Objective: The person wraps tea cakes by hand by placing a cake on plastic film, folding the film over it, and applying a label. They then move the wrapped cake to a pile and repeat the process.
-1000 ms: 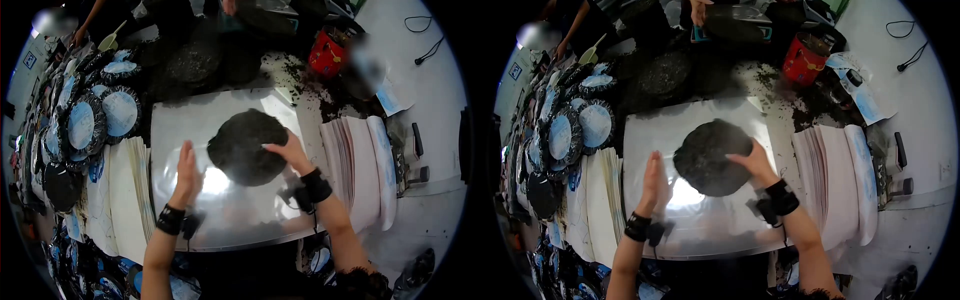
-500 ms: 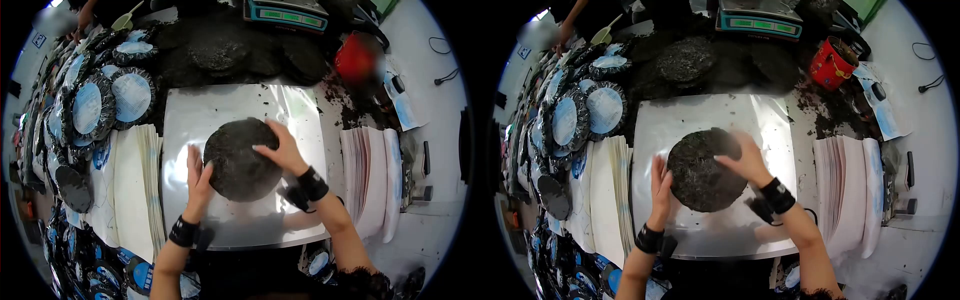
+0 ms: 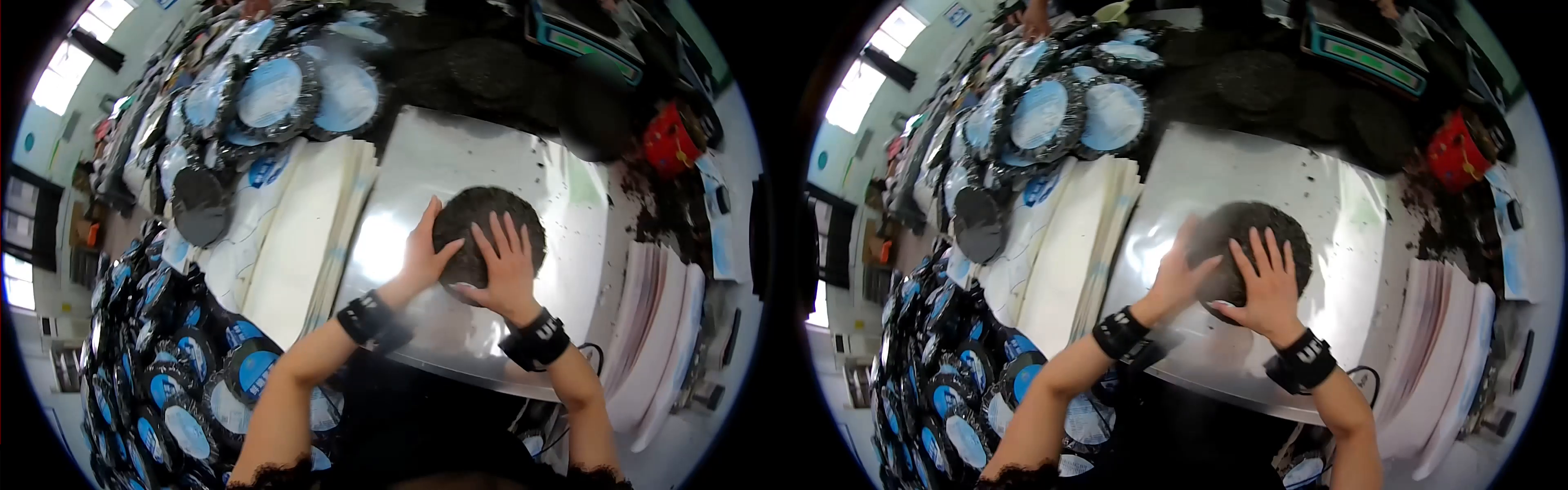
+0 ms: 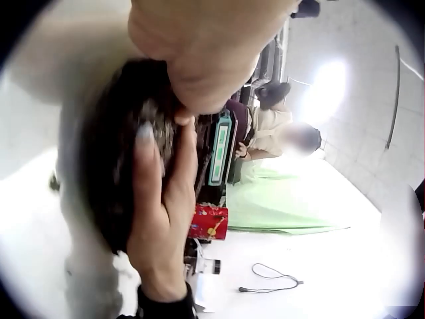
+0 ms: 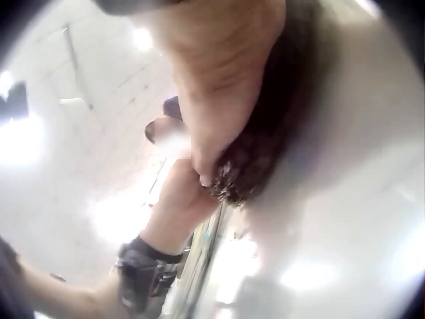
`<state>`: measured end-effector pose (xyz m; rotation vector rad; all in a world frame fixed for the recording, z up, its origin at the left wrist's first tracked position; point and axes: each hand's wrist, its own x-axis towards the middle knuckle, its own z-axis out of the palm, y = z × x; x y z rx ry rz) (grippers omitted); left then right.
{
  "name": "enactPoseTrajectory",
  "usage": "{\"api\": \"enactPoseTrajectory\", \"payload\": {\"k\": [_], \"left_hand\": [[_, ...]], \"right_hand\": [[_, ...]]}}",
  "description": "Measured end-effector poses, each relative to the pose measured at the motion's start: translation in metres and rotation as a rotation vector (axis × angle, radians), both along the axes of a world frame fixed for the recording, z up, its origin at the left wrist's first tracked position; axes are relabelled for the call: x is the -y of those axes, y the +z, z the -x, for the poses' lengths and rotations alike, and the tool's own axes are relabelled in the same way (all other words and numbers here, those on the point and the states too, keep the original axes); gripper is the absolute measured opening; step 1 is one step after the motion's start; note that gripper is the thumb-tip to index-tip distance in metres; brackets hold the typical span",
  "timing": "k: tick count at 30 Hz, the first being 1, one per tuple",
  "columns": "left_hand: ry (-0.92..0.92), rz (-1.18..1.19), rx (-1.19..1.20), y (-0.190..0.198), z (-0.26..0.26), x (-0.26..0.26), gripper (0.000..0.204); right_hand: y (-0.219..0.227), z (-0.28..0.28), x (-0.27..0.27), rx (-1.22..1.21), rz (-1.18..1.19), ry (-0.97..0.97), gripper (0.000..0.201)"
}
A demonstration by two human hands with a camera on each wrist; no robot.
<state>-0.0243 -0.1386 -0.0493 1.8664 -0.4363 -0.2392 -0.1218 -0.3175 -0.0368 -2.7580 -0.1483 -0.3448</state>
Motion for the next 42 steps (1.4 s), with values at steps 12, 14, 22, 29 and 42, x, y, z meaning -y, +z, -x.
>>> {"api": "enactPoseTrajectory", "payload": {"k": [12, 14, 22, 29, 42], "left_hand": [[-0.99, -0.423, 0.278, 0.024, -0.009, -0.162, 0.012], [-1.035, -0.546, 0.43, 0.046, -0.006, -0.154, 0.006], [-0.379, -0.385, 0.555, 0.036, 0.044, -0.037, 0.109], [-0.027, -0.295, 0.632, -0.012, 0.033, 0.027, 0.023], [-0.355, -0.432, 0.46, -0.005, 0.014, 0.029, 0.108]], "right_hand": [[-0.011, 0.0, 0.005, -0.014, 0.019, -0.016, 0.098], [-0.011, 0.0, 0.006, -0.023, 0.051, -0.011, 0.103], [-0.023, -0.002, 0.006, -0.001, -0.08, -0.038, 0.108], [0.046, 0.138, -0.058, -0.174, -0.606, -0.035, 0.08], [0.001, 0.023, 0.024, 0.088, -0.358, -0.148, 0.065]]}}
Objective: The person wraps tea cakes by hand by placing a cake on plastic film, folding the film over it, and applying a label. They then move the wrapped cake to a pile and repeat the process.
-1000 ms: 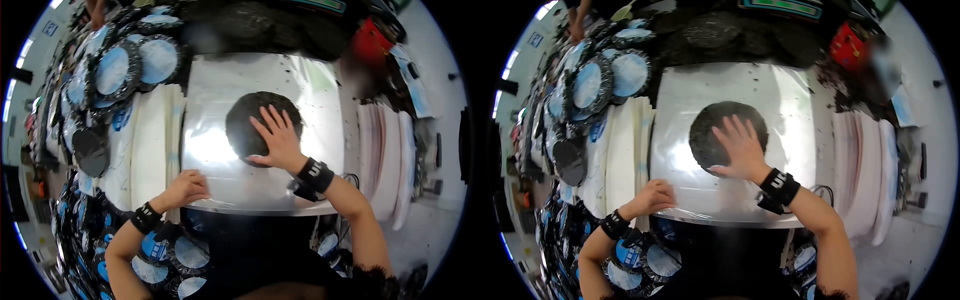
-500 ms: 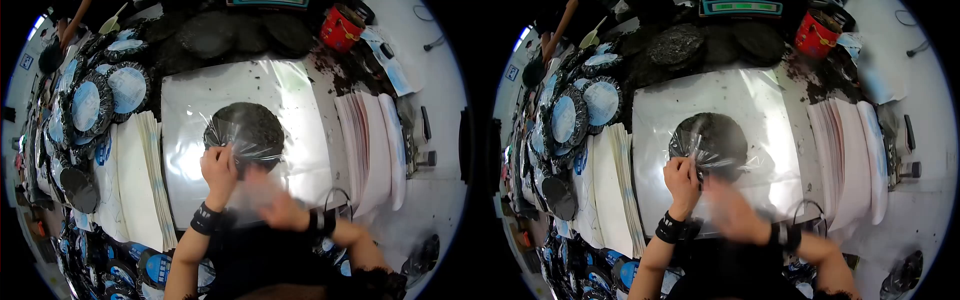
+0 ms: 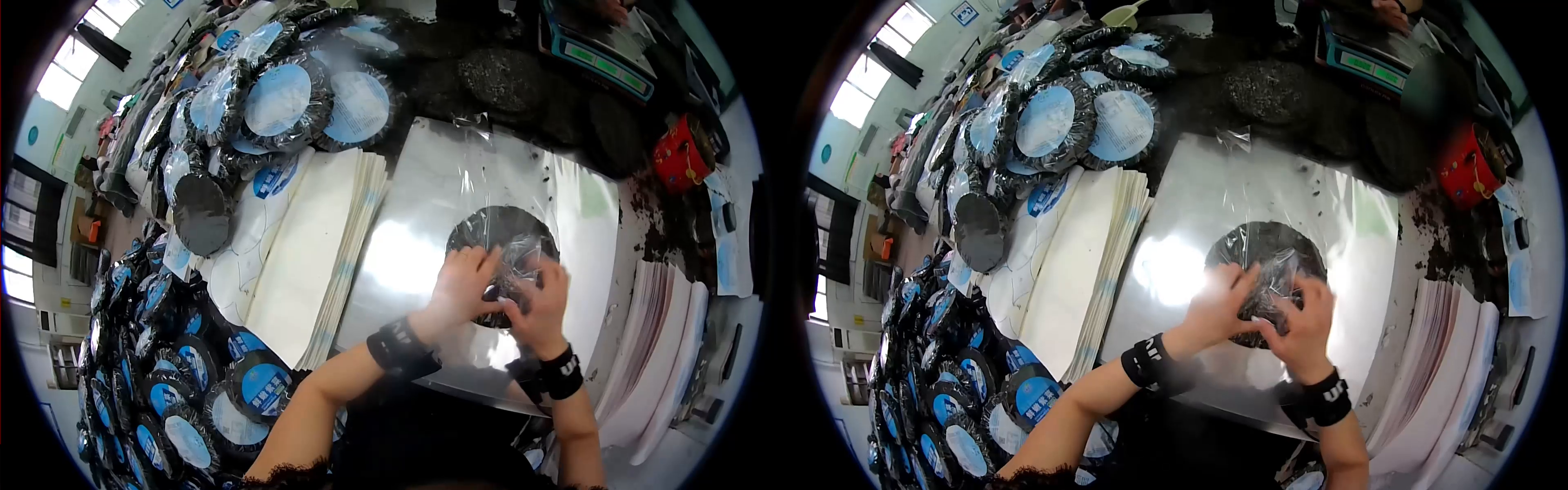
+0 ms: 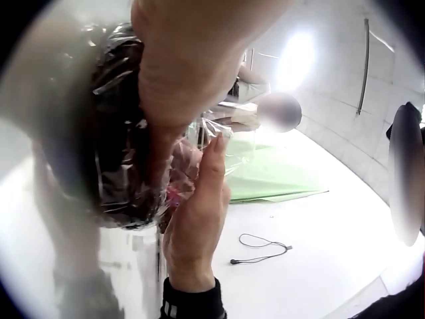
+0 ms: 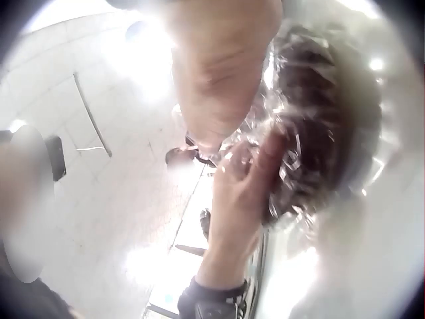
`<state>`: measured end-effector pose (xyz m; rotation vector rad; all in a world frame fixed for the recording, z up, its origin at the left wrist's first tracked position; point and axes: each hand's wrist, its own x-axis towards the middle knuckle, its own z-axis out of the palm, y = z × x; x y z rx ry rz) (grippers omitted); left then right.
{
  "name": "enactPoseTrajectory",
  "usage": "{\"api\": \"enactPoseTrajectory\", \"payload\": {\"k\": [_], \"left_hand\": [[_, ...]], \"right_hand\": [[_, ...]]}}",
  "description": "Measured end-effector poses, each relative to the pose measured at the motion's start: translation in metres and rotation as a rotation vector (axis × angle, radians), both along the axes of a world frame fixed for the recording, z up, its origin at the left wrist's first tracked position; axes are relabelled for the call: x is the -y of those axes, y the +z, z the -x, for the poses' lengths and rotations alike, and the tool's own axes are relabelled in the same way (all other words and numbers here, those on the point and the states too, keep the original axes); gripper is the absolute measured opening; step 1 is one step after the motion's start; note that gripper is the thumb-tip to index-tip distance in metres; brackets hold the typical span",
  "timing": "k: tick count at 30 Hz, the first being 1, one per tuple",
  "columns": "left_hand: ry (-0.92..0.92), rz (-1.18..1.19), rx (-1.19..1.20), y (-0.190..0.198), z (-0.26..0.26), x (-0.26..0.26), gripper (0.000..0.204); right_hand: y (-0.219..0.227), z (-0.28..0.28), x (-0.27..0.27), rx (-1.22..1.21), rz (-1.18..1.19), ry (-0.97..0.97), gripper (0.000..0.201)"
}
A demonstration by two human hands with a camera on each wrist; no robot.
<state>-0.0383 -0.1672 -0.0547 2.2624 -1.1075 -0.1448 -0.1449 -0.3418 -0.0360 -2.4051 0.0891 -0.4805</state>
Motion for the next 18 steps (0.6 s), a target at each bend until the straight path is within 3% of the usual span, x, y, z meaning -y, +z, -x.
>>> {"api": "enactPoseTrajectory", "payload": {"k": [1, 2, 4, 6, 7, 8, 9, 11, 12, 13, 14, 16, 18], "left_hand": [[-0.061, -0.022, 0.066, 0.004, -0.002, -0.002, 0.117], [-0.121, -0.044, 0.126, 0.011, -0.003, -0.003, 0.126], [-0.018, 0.152, 0.189, 0.025, -0.013, 0.004, 0.121], [0.126, 0.085, -0.088, 0.017, -0.012, 0.015, 0.109], [0.07, -0.152, -0.212, 0.014, -0.011, 0.016, 0.096], [0.047, -0.13, -0.088, 0.008, -0.012, 0.014, 0.096], [0.006, -0.1, 0.03, -0.001, -0.012, 0.009, 0.097], [-0.107, 0.113, 0.193, 0.006, -0.025, 0.006, 0.095], [-0.039, 0.154, 0.192, 0.034, -0.03, 0.014, 0.097], [0.05, 0.341, -0.184, 0.031, -0.032, 0.02, 0.101], [0.097, 0.368, -0.513, 0.019, -0.03, 0.021, 0.106], [0.003, -0.006, -0.164, 0.003, -0.022, 0.021, 0.104], [-0.088, 0.126, 0.125, 0.003, -0.028, 0.016, 0.095]], "right_hand": [[0.015, -0.016, -0.001, 0.14, -0.12, -0.074, 0.057], [0.001, -0.017, 0.002, 0.138, -0.148, -0.102, 0.054], [-0.024, -0.02, 0.008, 0.138, -0.205, -0.158, 0.046], [-0.032, -0.015, 0.006, -0.137, 0.094, -0.152, 0.057], [-0.032, -0.018, 0.018, -0.152, 0.145, -0.122, 0.056], [-0.013, -0.029, 0.023, -0.164, 0.195, -0.092, 0.055], [0.017, -0.047, 0.024, 0.016, 0.322, -0.056, 0.052], [0.021, -0.067, 0.028, 0.166, 0.151, 0.023, 0.051], [-0.004, -0.068, 0.032, 0.161, -0.159, 0.062, 0.053], [-0.021, -0.057, 0.032, 0.198, -0.042, 0.123, 0.059], [-0.03, -0.051, 0.033, 0.24, 0.079, 0.195, 0.065], [-0.029, -0.049, 0.04, 0.247, -0.038, 0.108, 0.064], [-0.023, -0.057, 0.036, 0.273, -0.154, 0.121, 0.06]]}}
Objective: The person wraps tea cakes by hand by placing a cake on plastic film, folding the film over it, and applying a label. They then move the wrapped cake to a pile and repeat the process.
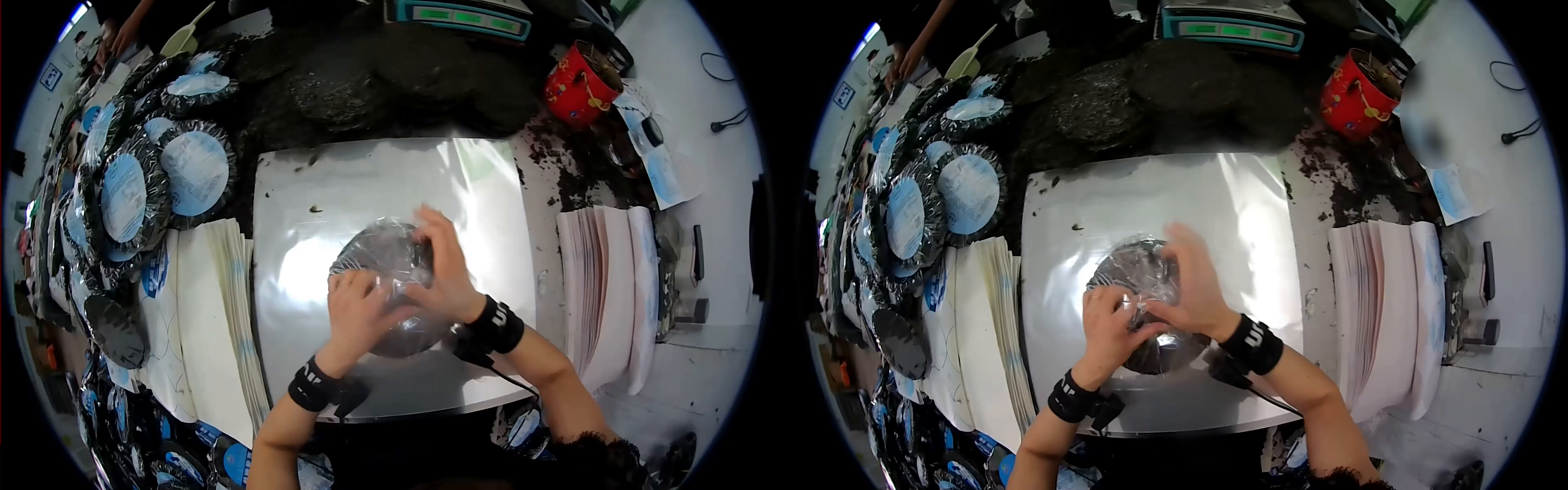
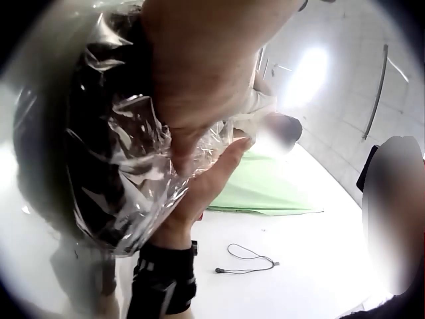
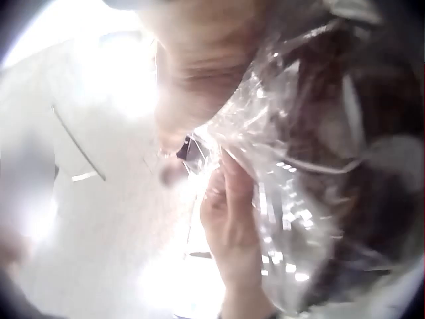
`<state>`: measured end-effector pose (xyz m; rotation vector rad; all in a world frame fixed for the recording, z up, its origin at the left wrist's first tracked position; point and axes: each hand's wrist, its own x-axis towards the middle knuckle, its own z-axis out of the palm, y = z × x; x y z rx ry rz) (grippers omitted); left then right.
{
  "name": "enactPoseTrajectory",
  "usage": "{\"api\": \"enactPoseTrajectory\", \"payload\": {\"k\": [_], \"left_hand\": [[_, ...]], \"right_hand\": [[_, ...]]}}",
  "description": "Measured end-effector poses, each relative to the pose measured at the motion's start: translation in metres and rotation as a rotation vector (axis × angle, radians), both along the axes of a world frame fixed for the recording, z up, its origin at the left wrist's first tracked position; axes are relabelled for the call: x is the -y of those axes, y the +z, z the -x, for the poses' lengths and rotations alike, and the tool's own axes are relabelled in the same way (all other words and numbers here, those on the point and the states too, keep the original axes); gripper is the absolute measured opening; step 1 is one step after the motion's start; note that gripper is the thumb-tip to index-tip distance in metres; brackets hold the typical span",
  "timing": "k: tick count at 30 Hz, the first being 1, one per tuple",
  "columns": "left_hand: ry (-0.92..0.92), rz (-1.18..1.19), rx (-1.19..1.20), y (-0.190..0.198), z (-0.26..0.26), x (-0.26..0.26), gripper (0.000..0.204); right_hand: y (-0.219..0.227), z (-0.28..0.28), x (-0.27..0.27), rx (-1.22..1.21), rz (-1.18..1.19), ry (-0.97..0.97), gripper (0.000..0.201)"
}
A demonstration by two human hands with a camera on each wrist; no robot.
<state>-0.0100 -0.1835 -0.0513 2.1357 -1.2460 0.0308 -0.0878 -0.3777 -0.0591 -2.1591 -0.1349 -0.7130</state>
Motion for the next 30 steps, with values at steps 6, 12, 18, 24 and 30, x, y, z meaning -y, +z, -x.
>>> {"api": "enactPoseTrajectory", "payload": {"k": [6, 12, 18, 24, 30], "left_hand": [[-0.027, 0.146, -0.178, 0.008, 0.01, 0.011, 0.057], [-0.085, 0.24, -0.103, 0.009, 0.013, 0.016, 0.049], [-0.156, -0.203, 0.188, 0.009, 0.022, 0.026, 0.071], [-0.118, -0.241, 0.144, 0.013, 0.039, 0.026, 0.072], [-0.083, -0.277, 0.169, 0.011, 0.041, 0.031, 0.065]], "right_hand": [[-0.004, 0.008, 0.005, -0.086, 0.051, 0.116, 0.054], [0.018, 0.028, -0.091, -0.017, -0.23, -0.311, 0.055], [0.042, 0.063, -0.043, -0.698, 0.054, -0.126, 0.024], [0.025, 0.077, 0.005, -0.399, -0.586, 0.065, 0.015], [0.037, 0.429, 0.272, -0.586, 0.823, -1.313, 0.041]]}}
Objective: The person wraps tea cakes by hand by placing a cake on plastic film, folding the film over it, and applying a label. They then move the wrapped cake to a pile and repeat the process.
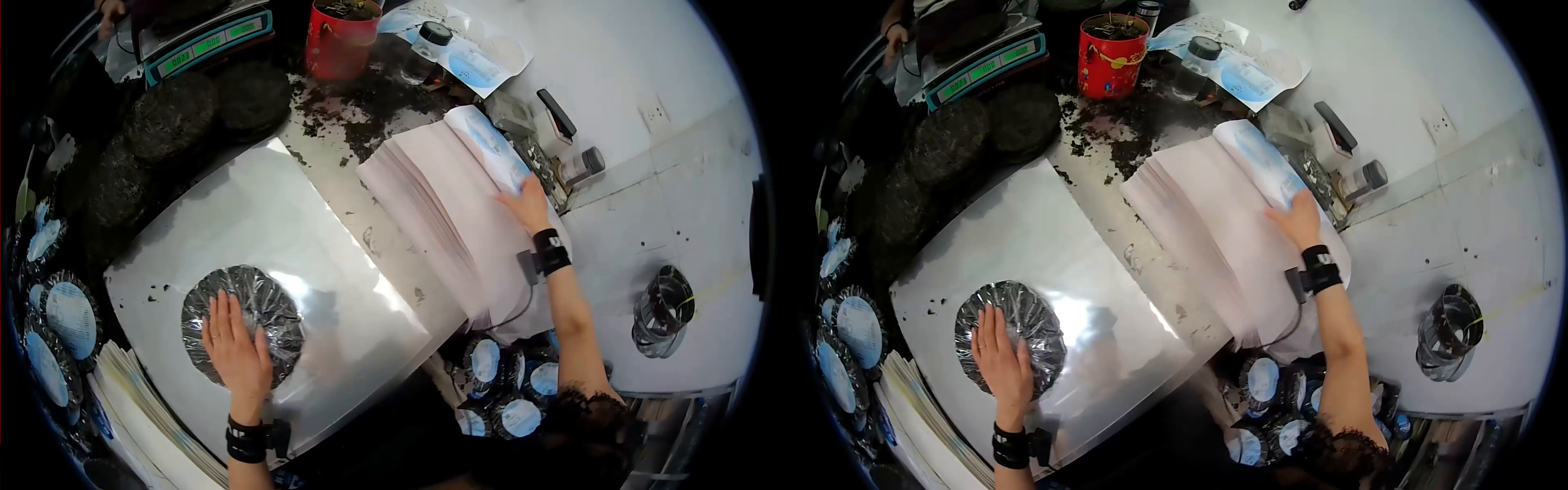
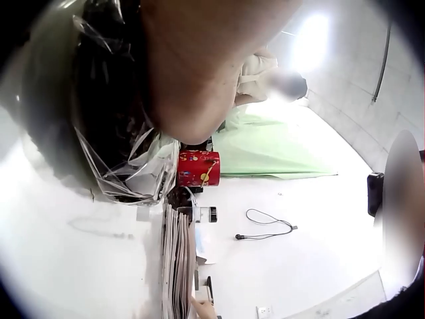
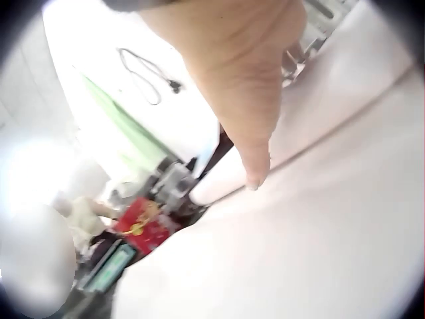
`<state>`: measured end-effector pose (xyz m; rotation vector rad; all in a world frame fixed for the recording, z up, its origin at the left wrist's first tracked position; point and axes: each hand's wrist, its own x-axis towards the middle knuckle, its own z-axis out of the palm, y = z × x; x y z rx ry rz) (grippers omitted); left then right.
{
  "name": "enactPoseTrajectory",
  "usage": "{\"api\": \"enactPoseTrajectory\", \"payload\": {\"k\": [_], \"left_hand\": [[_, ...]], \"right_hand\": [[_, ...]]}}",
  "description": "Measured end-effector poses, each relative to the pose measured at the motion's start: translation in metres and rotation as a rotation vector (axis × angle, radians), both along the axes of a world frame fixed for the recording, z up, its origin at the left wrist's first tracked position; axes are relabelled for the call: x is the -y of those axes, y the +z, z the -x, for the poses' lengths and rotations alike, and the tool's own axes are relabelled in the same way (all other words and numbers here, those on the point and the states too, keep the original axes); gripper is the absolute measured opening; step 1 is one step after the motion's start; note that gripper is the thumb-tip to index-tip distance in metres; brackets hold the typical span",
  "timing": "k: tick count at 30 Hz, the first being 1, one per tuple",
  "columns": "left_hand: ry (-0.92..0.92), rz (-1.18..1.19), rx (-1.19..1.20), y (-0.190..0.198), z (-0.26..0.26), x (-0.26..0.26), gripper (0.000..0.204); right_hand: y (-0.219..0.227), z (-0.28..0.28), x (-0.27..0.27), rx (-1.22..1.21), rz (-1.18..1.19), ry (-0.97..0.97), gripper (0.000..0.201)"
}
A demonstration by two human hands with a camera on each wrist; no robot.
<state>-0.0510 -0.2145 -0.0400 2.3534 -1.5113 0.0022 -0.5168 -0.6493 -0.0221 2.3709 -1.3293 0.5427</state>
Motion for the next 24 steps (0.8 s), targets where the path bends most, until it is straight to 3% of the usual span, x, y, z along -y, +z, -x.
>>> {"api": "enactPoseTrajectory", "payload": {"k": [3, 6, 7, 8, 10, 11, 14, 15, 18, 19, 22, 24], "left_hand": [[0.009, 0.008, 0.027, 0.0, 0.001, 0.002, 0.064], [-0.008, 0.004, 0.052, -0.003, -0.001, 0.001, 0.064], [-0.009, 0.003, 0.061, -0.005, -0.001, 0.001, 0.064], [-0.008, 0.003, 0.071, -0.006, -0.001, 0.0, 0.064], [-0.013, 0.015, 0.079, -0.006, -0.002, -0.001, 0.063], [-0.01, 0.023, 0.083, -0.007, -0.002, 0.0, 0.063], [-0.033, 0.016, 0.082, -0.006, -0.001, -0.002, 0.063], [-0.029, 0.021, 0.083, -0.006, -0.002, 0.0, 0.063], [-0.019, 0.022, 0.093, -0.01, -0.003, -0.001, 0.063], [-0.026, 0.037, 0.103, -0.009, -0.005, 0.001, 0.063], [-0.019, 0.046, 0.096, -0.01, 0.0, -0.004, 0.064], [-0.018, 0.047, 0.08, -0.006, -0.001, 0.0, 0.064]], "right_hand": [[0.011, 0.043, 0.029, -0.031, -0.551, -0.057, 0.033], [0.012, 0.089, 0.067, 0.575, -0.897, -0.046, 0.026], [0.007, 0.099, 0.067, 0.632, -0.84, -0.147, 0.02], [0.0, 0.101, 0.062, 0.619, -0.722, -0.123, 0.021], [-0.027, 0.095, 0.045, 0.59, -0.484, -0.063, 0.024], [-0.058, 0.091, 0.04, 0.397, -0.268, 0.085, 0.032], [-0.001, 0.049, 0.021, 0.086, -0.479, -0.041, 0.039], [0.008, 0.052, 0.032, -0.024, -0.491, 0.056, 0.034], [0.021, 0.076, 0.073, 0.319, -0.862, 0.074, 0.028], [0.016, 0.083, 0.077, 0.361, -0.838, 0.104, 0.025], [0.013, 0.071, 0.058, 0.485, -0.774, -0.057, 0.023], [-0.033, 0.063, 0.041, 0.396, -0.504, 0.075, 0.023]]}}
